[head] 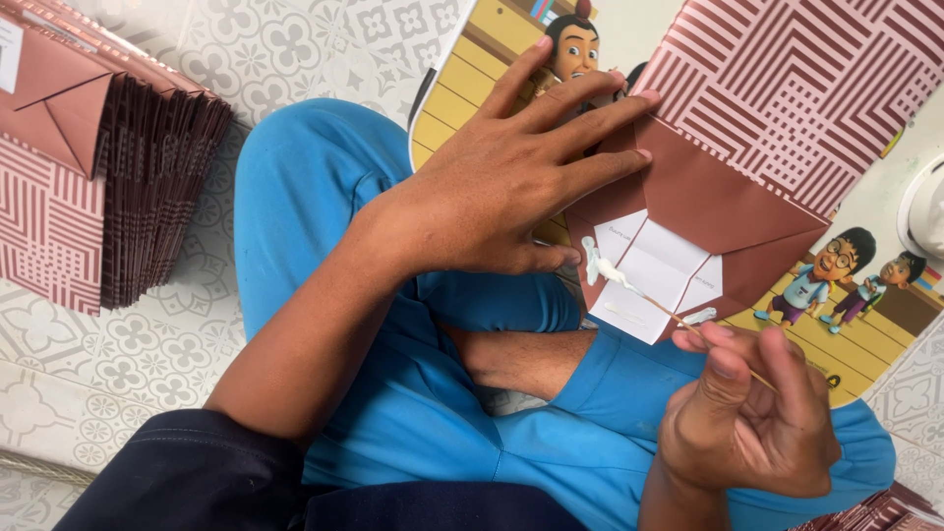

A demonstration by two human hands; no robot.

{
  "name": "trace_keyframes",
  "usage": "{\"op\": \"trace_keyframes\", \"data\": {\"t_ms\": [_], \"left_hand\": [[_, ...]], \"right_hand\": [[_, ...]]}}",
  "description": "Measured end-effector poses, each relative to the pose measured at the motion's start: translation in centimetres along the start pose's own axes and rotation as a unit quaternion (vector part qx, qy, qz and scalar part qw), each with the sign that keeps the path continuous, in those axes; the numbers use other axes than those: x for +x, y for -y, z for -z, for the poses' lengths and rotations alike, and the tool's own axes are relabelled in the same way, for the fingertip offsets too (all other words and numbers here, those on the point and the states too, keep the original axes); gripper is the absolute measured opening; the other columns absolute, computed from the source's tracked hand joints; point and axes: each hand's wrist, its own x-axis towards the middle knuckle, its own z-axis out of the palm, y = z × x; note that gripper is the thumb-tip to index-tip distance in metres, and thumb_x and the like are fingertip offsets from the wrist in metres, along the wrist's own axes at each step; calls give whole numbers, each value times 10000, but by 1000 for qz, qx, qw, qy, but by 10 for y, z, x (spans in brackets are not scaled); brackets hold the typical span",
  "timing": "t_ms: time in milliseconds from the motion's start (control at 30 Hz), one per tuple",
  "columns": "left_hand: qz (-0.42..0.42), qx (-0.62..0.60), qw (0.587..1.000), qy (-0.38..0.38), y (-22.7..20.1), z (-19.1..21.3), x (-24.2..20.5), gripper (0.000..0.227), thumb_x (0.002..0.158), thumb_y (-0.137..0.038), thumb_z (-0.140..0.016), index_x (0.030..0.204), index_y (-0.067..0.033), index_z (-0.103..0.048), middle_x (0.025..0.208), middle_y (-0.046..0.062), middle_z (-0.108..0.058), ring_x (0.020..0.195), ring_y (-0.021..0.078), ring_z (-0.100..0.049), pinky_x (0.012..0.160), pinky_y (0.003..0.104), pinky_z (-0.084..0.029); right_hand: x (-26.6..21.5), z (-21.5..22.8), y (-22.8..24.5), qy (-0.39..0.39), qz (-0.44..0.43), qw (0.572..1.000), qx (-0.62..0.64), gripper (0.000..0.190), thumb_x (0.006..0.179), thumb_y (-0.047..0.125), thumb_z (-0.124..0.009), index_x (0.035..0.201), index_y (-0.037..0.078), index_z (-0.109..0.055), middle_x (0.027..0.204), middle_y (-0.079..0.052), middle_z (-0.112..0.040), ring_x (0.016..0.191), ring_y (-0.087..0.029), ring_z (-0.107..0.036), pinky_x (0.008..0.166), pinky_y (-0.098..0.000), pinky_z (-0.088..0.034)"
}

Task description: Folding and gluing the bottom of a patterned paper bag using a small applicator stick and white glue.

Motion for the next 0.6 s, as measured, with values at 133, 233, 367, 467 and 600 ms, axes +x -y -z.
{"op": "trace_keyframes", "data": {"t_ms": [133,233,367,467,600], "left_hand": [[1,-3,1000,6,-1,6,0,1036,561,-348,-897,1526,-147,-578,1670,43,-292,1550,304,-264,1273,631,-47],[-4,-8,1000,14,-2,7,-1,1048,570,-351,-902,1535,-136,-557,1672,66,-294,1551,313,-256,1266,640,-29],[-12,-17,1000,10,-1,8,0,985,609,-335,-860,1522,-113,-566,1665,96,-339,1549,326,-250,1253,646,-11],[-17,-19,1000,8,-2,9,1,934,657,-365,-848,1509,-86,-587,1665,103,-351,1549,332,-257,1251,641,-11],[-23,-18,1000,12,-5,16,2,940,662,-397,-831,1505,-64,-581,1656,117,-369,1533,358,-298,1250,641,-37]], "right_hand": [[8,-4,9,42,8,998,-51,243,1085,-20,-625,1299,-90,-533,1029,-291,-648,856,-317,-688,796,-410,-671],[7,2,6,64,23,996,-61,261,1081,-60,-622,1324,-67,-525,1020,-271,-671,857,-307,-692,811,-408,-653],[13,25,-2,-48,-3,999,16,295,1117,52,-630,1387,-17,-532,1027,-249,-640,904,-293,-685,779,-399,-642],[13,51,-2,-103,-67,992,22,350,1178,140,-610,1472,-15,-501,1094,-247,-611,903,-266,-627,809,-367,-598],[8,73,1,-153,-146,977,13,419,1207,260,-628,1533,23,-516,1153,-189,-613,923,-200,-603,872,-283,-565]]}}
